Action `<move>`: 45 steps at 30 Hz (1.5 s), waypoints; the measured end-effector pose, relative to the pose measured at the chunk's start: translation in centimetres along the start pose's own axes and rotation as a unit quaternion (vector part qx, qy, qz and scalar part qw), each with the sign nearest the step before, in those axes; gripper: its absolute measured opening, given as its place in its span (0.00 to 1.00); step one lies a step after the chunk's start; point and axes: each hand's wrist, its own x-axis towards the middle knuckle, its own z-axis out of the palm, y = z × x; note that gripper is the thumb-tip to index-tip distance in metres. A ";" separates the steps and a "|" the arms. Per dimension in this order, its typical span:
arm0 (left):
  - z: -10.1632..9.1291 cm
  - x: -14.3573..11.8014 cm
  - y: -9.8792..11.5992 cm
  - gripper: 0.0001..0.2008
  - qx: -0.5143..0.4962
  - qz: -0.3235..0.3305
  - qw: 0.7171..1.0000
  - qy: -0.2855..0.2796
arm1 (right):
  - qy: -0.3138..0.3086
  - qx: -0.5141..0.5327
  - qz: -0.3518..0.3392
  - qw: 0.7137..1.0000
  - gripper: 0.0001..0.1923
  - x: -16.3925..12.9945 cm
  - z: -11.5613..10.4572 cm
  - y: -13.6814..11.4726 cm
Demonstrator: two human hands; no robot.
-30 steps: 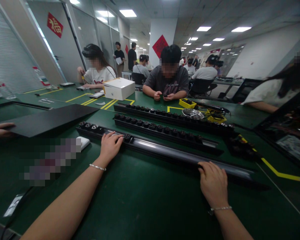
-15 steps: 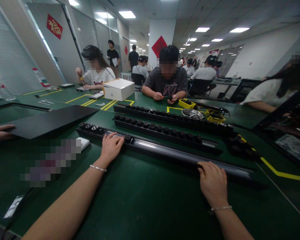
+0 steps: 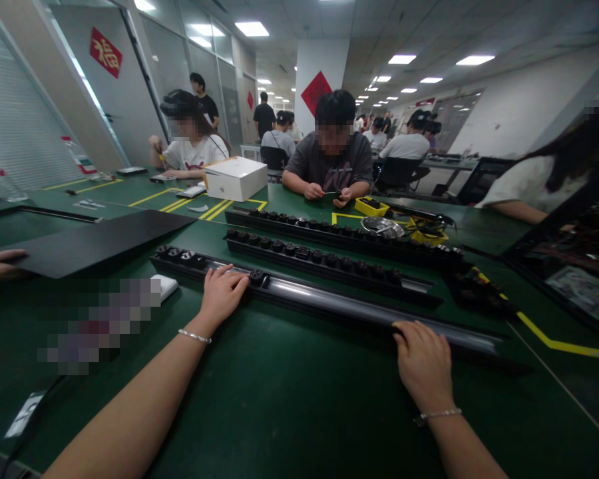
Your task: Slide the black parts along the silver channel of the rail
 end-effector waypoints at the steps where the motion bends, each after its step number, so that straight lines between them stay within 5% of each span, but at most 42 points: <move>1: 0.0 0.0 0.0 0.16 -0.001 0.001 1.000 -0.001 | 0.000 0.000 0.001 1.000 0.18 0.0 0.0 0.0; 31: 0.1 -0.2 0.3 0.16 0.011 0.046 0.998 -0.043 | -0.003 0.005 -0.006 1.000 0.18 0.0 -0.1 0.0; 45: 0.0 -0.2 0.4 0.22 0.009 0.137 0.989 -0.052 | 0.003 -0.003 -0.008 1.000 0.17 0.0 -0.2 -0.3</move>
